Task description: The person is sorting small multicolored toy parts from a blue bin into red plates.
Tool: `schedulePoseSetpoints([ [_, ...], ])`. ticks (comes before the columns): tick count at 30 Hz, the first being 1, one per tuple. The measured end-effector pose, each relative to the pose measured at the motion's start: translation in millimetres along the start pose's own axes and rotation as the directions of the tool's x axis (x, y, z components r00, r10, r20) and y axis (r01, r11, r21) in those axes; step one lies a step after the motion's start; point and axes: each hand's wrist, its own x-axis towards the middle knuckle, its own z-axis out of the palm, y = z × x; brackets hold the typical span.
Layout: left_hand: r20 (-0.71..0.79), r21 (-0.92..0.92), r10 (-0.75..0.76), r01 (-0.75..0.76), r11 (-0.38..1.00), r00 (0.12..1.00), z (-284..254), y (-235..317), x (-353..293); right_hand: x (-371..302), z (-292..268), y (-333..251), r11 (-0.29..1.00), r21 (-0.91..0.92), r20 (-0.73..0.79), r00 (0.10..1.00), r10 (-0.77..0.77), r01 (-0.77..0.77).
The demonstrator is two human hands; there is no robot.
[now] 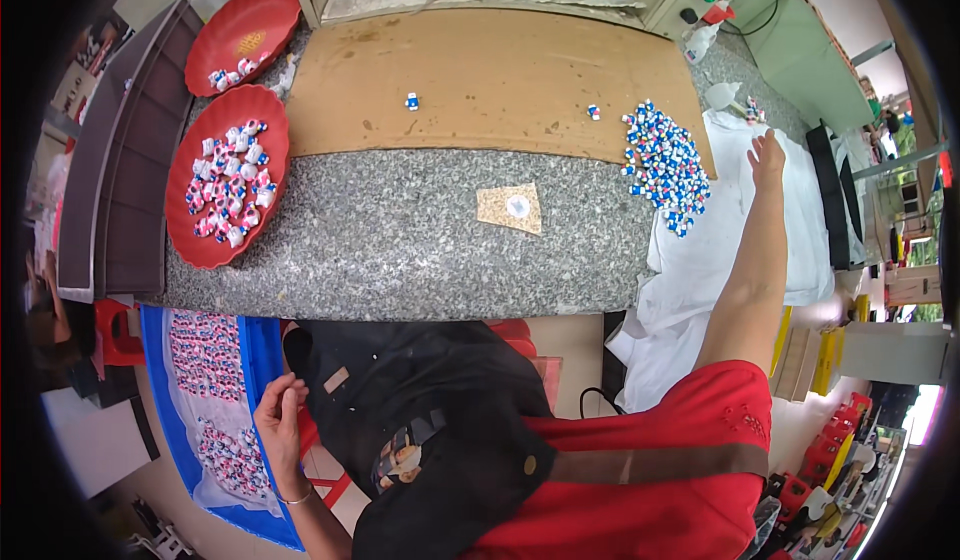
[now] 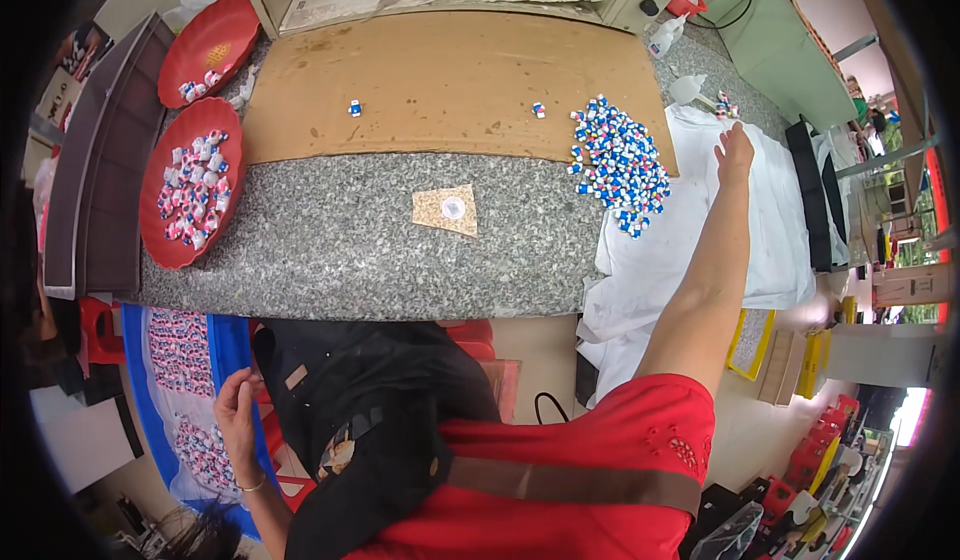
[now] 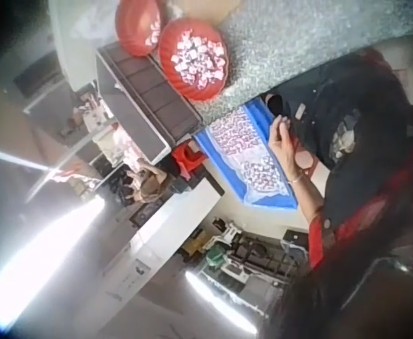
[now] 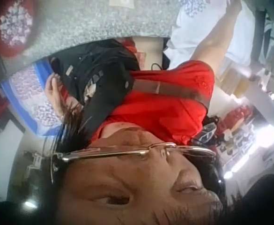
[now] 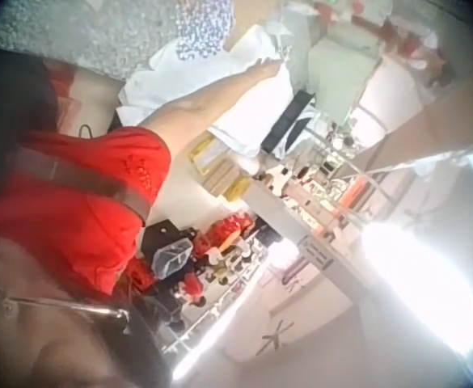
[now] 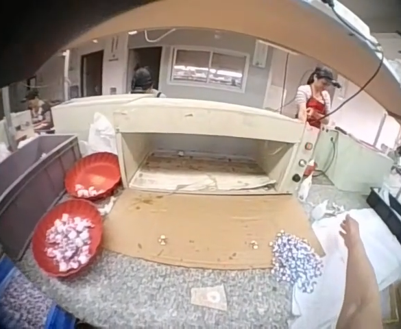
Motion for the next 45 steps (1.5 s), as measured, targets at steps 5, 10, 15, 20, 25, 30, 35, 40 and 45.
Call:
schedulePoseSetpoints([
  [5,0.013,0.080,-0.095,0.093,0.992,0.995,-14,6,-21,-20,22,2,0.885,0.123,0.187,0.865,-0.466,0.450],
  [10,0.331,0.281,0.003,-0.102,0.954,0.944,-26,-18,-9,-309,18,-77,0.624,0.022,0.327,0.584,-0.743,0.781],
  [15,0.436,0.108,0.005,-0.058,0.992,0.900,-65,-55,-44,-574,55,-10,0.560,0.542,0.825,-0.271,-0.495,0.626],
  [20,-0.128,0.093,0.105,-0.094,0.991,0.986,-146,-72,-80,-773,143,6,0.683,0.696,0.606,-0.691,-0.394,0.221],
  [25,-0.669,0.148,-0.072,0.228,0.962,0.740,-242,-149,-62,-865,226,49,0.544,0.805,0.511,-0.740,-0.437,0.235],
  [30,-0.847,0.445,0.252,0.367,0.817,0.468,-314,-214,-28,-884,239,95,0.359,0.872,0.467,-0.784,-0.408,0.333],
  [35,-0.710,0.689,0.247,0.576,0.440,0.660,-337,-224,1,-887,240,98,0.326,0.853,0.510,-0.786,-0.351,0.408],
  [40,-0.671,0.735,0.213,0.599,0.319,0.710,-338,-229,7,-888,241,101,0.322,0.864,0.492,-0.787,-0.372,0.387],
  [45,-0.608,0.791,0.318,0.520,0.323,0.728,-339,-223,1,-891,241,100,0.331,0.869,0.481,-0.786,-0.389,0.368],
])
